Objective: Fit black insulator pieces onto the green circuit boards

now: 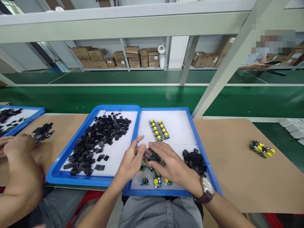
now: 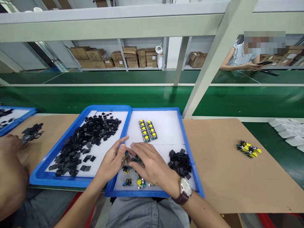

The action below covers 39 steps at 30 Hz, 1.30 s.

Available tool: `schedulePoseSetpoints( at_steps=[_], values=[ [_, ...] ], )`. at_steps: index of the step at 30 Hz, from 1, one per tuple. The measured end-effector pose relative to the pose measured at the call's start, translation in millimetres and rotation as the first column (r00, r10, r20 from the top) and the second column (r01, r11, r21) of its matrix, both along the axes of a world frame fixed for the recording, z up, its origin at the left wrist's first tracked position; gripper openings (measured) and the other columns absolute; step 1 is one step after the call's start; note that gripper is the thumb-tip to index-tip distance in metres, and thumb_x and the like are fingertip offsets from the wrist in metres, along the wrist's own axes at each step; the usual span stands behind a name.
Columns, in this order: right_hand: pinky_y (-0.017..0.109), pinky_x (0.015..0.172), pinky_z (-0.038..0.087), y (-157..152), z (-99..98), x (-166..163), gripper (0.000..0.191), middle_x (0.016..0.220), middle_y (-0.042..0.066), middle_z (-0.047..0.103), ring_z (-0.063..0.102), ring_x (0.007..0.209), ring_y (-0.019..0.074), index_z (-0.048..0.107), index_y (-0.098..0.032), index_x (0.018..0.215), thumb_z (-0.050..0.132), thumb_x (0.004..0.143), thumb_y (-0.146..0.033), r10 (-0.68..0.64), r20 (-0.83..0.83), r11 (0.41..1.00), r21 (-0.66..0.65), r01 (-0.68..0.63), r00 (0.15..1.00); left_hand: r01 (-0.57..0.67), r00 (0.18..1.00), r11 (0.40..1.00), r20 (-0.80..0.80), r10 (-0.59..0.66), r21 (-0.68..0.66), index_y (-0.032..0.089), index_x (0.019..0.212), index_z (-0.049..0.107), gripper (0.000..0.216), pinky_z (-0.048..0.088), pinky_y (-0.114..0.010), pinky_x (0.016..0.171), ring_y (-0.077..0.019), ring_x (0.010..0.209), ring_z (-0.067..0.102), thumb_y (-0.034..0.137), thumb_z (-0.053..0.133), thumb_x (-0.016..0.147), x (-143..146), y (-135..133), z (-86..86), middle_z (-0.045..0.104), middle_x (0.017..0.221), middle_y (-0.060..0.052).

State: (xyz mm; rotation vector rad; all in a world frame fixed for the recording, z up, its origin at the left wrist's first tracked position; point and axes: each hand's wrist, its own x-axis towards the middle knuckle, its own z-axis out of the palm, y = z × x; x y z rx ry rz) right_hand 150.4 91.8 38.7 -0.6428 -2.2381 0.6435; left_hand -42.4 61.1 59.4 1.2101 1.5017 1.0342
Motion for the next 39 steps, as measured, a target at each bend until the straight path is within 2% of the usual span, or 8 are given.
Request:
schedulePoseSetpoints(
  at_steps=[4,10,14,17,25,33,36,39],
  values=[
    [0.045,0.114,0.055,-5,9.6,-5,0.042,0.137,0.011,0.071,0.062,0.134,0.0243,0.055,-0.023,0.147,0.055,0.106,-0.015,0.152,-0.105,0.988,0.044,-0.148,0.983,0.013,0.991,0.996,0.137,0.0,-0.093,0.015,0.137,0.062,0.076,0.036,-0.025,0.037,-0.0116,0.043,0.047,0.077,0.047,0.095,18,-8,5.7,0.067,0.073,-0.003],
    [0.044,0.106,0.06,-11,6.1,-15,0.035,0.12,0.014,0.077,0.07,0.119,0.0258,0.064,-0.018,0.134,0.05,0.104,-0.007,0.02,-0.187,0.987,0.158,0.01,0.982,-0.26,0.95,0.966,0.175,0.258,-0.016,0.014,0.125,0.07,0.076,0.044,-0.026,0.041,-0.0162,0.053,0.058,0.077,0.037,0.098,43,-16,-10.7,0.071,0.078,-0.006],
    [0.046,0.11,0.058,1,3.1,-2,0.038,0.131,0.013,0.073,0.068,0.125,0.0269,0.059,-0.021,0.142,0.061,0.104,-0.022,0.001,-0.104,0.997,0.075,0.007,0.995,-0.091,0.97,0.972,-0.202,0.135,0.215,0.018,0.124,0.069,0.055,0.061,-0.036,0.079,-0.0261,0.095,0.073,0.061,0.039,0.106,24,-10,-19.3,0.076,0.106,-0.011],
    [0.051,0.111,0.055,26,-3.4,17,0.046,0.139,0.016,0.068,0.064,0.131,0.0314,0.057,-0.019,0.144,0.067,0.101,-0.035,-0.213,0.053,0.976,-0.043,0.216,0.976,0.09,0.913,0.957,-0.406,0.031,0.274,0.021,0.122,0.071,0.038,0.059,-0.044,0.094,-0.0284,0.105,0.071,0.049,0.05,0.105,8,-10,-26.9,0.075,0.11,-0.01],
    [0.045,0.086,0.062,101,-39.9,21,0.022,0.098,0.013,0.08,0.076,0.092,0.0302,0.075,-0.015,0.108,0.075,0.086,-0.019,-0.394,0.161,0.892,-0.172,0.419,0.905,0.416,0.703,0.854,-0.706,-0.083,0.313,0.026,0.154,0.047,0.05,0.051,-0.049,0.117,-0.03,0.144,0.053,0.033,0.054,0.105,-3,-28,-53.2,0.055,0.153,-0.013],
    [0.036,0.072,0.066,78,-10.3,29,0.027,0.101,0.011,0.083,0.079,0.082,0.0218,0.078,-0.015,0.114,0.061,0.096,-0.028,-0.254,0.006,0.899,-0.368,0.238,0.967,0.428,0.666,0.734,-0.733,0.14,0.528,0.022,0.156,0.043,0.062,0.044,-0.056,0.121,-0.0351,0.15,0.046,0.029,0.066,0.099,-28,7,0.1,0.055,0.154,-0.017],
    [0.037,0.084,0.066,52,18.7,32,0.022,0.106,0.006,0.083,0.078,0.093,0.0205,0.081,-0.023,0.112,0.066,0.097,-0.029,-0.033,-0.073,0.903,-0.43,-0.001,0.997,0.566,0.636,0.709,-0.77,-0.051,0.42,0.023,0.152,0.052,0.057,0.049,-0.058,0.115,-0.0353,0.14,0.058,0.028,0.068,0.097,-25,19,22.3,0.064,0.147,-0.015],
    [0.039,0.091,0.065,37,34.5,35,0.027,0.111,0.005,0.082,0.078,0.099,0.0203,0.076,-0.027,0.126,0.062,0.103,-0.032,0.037,-0.158,0.879,-0.464,-0.107,0.987,0.536,0.733,0.802,-0.616,-0.288,0.263,0.027,0.133,0.07,0.034,0.061,-0.044,0.095,-0.0274,0.103,0.077,0.032,0.061,0.1,-20,19,33.2,0.08,0.117,-0.008]
  ],
)
